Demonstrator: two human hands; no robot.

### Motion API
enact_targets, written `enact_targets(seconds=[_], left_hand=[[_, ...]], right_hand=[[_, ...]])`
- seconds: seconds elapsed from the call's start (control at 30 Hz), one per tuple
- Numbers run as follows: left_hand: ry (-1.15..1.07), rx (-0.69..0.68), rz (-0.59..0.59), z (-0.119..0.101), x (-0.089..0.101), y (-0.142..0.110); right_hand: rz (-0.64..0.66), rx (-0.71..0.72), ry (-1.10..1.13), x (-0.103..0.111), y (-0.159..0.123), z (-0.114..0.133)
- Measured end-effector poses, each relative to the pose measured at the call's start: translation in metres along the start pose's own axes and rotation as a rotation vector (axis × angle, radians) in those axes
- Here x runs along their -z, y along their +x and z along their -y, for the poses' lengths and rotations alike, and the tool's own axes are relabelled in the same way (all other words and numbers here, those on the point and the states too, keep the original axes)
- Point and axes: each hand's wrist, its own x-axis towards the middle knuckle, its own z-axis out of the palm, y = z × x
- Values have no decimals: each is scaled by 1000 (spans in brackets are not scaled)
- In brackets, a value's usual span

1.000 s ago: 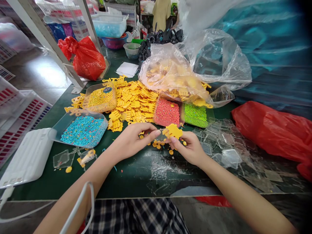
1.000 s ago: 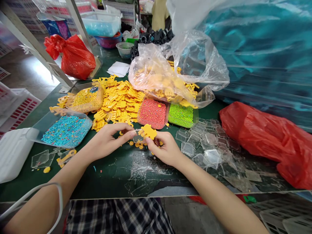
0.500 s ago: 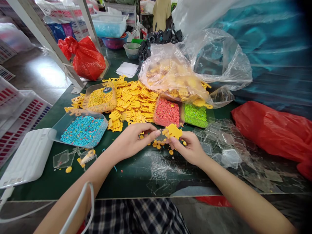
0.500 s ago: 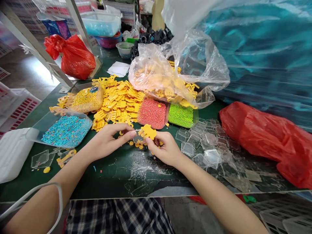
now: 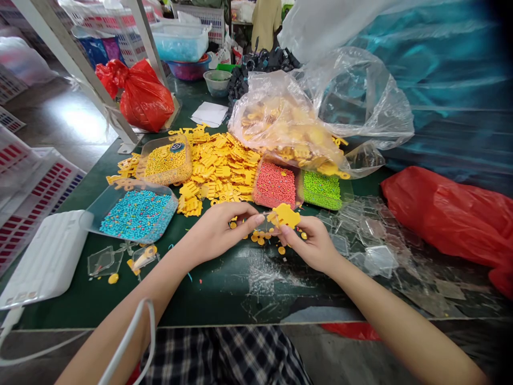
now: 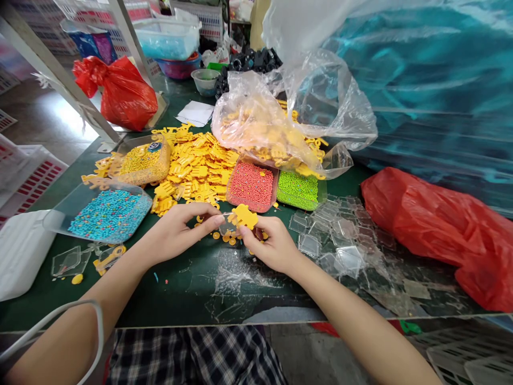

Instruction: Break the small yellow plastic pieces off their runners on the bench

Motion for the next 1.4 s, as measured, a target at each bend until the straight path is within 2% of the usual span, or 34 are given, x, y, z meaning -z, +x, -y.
enact_targets(seconds=[0.53,1.4], left_hand=[[40,-50,-7,1,1,0],[68,-40,23,2,1,0]], right_hand=[[-18,76,-35,-5,5,7],[15,46,-67,-4,3,5]])
